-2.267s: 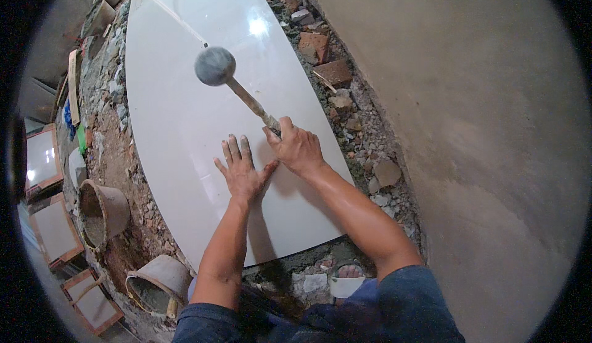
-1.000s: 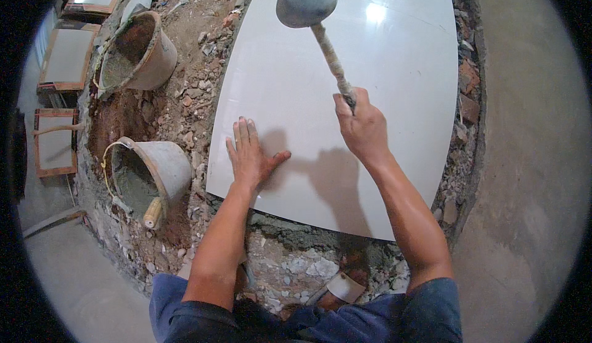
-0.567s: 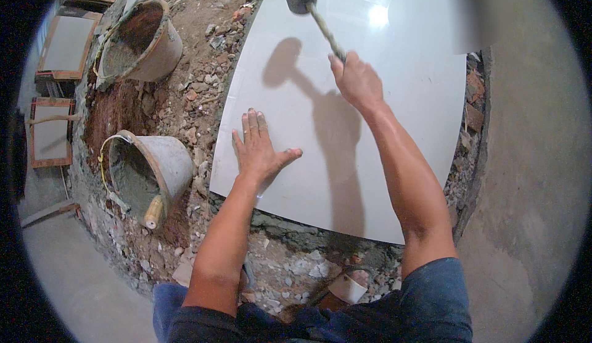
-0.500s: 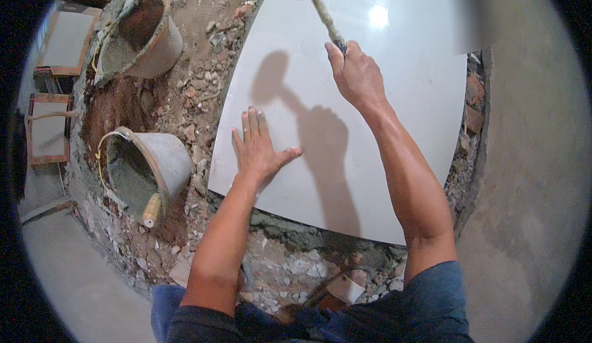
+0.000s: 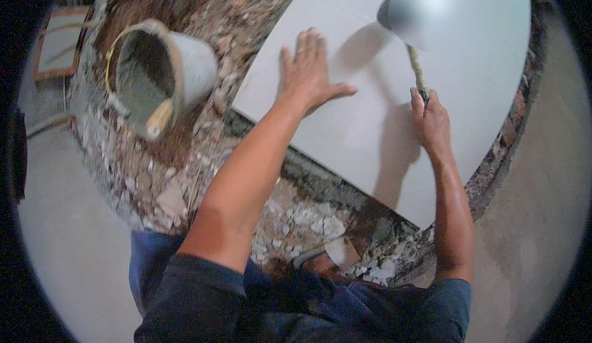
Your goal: The person spreads cement on the floor using a trowel, places a large white tile, and taps it with a rubber mallet to secure it. The person repeats this process for another tile.
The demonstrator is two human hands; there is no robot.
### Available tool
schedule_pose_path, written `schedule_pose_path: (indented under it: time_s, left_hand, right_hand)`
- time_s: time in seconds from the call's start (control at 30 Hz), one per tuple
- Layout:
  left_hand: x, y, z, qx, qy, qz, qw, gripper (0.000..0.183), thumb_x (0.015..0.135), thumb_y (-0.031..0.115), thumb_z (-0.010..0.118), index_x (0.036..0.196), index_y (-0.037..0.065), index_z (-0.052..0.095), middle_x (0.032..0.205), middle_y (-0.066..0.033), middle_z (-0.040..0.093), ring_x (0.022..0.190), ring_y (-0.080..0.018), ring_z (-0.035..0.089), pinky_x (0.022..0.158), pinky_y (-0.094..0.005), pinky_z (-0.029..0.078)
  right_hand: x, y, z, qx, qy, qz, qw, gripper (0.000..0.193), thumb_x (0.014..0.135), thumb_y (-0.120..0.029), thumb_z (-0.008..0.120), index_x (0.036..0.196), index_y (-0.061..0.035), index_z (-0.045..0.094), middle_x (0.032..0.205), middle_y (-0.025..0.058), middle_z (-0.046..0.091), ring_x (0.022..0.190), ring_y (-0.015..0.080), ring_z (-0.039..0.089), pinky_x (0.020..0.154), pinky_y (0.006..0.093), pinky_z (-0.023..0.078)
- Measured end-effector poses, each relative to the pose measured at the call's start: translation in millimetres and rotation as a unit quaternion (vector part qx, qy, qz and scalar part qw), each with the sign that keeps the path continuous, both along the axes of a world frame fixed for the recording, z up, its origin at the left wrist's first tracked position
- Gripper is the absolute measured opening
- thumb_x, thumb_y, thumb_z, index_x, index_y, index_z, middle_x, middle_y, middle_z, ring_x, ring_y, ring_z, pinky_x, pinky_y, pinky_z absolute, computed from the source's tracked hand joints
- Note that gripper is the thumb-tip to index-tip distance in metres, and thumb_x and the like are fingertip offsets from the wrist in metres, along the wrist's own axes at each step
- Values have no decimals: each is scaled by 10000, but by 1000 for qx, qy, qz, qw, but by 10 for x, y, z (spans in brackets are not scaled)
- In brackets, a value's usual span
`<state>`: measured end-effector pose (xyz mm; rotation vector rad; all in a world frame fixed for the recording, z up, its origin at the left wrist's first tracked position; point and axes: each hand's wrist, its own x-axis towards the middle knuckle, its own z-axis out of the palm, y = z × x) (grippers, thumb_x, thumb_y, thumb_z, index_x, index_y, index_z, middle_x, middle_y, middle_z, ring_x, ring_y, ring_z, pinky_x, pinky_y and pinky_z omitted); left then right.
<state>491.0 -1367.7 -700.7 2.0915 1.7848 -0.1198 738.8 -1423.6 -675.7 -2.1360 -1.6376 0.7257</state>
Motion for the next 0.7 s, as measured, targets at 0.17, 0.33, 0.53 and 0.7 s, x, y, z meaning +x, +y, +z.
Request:
schedule_pose_path:
  time_s: [0.17, 0.33, 0.53, 0.7]
  left_hand:
    - [57, -66, -143, 51, -35, 41, 997, 1254, 613, 772, 634, 1449, -58, 203, 1542, -219, 148, 1450, -333, 76, 1126, -609, 69]
    - [-104, -459, -200, 100, -59, 87, 989, 1328, 566, 798, 645, 1444, -85, 183, 1521, -275, 147, 1437, -392, 74, 1123, -606, 48]
    - [-354, -810, -203, 26, -52, 85, 995, 1340, 586, 792, 640, 1470, -61, 105, 1547, -247, 61, 1449, -361, -2, 1143, -561, 25]
    - [-341, -750, -78, -24, -38, 94, 995, 1318, 604, 775, 642, 1470, -60, 102, 1551, -234, 59, 1450, -353, 1, 1150, -546, 15]
  right_hand:
    - [33, -330, 358, 45, -40, 65, 996, 305, 982, -298, 499, 914, -4, 538, 604, 104, 530, 536, 193, 531, 511, 366, 419]
    - [-137, -521, 523, 123, 92, 43, 987, 249, 985, -252, 497, 906, -18, 529, 571, 58, 448, 536, 146, 487, 502, 331, 402]
    - [-406, -396, 58, -29, -11, 108, 994, 241, 961, -247, 535, 916, -11, 525, 601, 164, 539, 511, 266, 526, 508, 394, 427]
    - [-659, -311, 218, 41, 47, 97, 993, 286, 961, -278, 530, 918, 4, 527, 626, 206, 569, 571, 333, 606, 534, 421, 447]
